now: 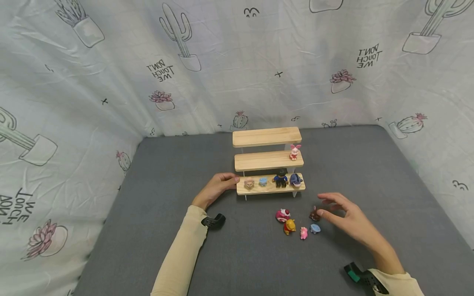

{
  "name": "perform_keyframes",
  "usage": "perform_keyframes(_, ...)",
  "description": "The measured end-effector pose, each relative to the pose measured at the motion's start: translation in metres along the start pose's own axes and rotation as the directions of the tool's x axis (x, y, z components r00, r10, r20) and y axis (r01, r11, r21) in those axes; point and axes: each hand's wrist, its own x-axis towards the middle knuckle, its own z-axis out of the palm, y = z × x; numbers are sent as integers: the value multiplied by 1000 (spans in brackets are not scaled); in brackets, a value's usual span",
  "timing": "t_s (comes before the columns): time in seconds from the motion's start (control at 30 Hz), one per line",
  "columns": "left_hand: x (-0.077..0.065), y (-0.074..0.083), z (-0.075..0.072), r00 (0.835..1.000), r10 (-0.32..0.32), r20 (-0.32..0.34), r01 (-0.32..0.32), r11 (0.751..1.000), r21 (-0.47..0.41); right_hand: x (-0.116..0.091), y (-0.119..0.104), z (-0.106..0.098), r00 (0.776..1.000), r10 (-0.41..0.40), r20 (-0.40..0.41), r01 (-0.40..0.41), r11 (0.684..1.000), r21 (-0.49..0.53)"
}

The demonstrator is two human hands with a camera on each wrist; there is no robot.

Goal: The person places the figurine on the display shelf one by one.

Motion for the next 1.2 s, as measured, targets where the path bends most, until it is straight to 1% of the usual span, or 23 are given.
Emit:
perform_keyframes(0.3,0,-1,1,1000,1,2,-1,1000,4,-3,4,3,999,-13,43,14,1000,-25)
perform_keyframes(0.7,0,0,0,1000,10,7,-10,1000,-11,-4,9,5,997,10,75,-9,1000,-25)
perform_keyframes(1.0,0,1,0,1000,-4,-3,4,1000,-17,-2,10,8,998,19,61,-16,998,-56)
perform_keyframes(1.2,-1,1,1,1000,-6,2,6,1000,-15,-1,10,10,997,45,56,-42,997,-64)
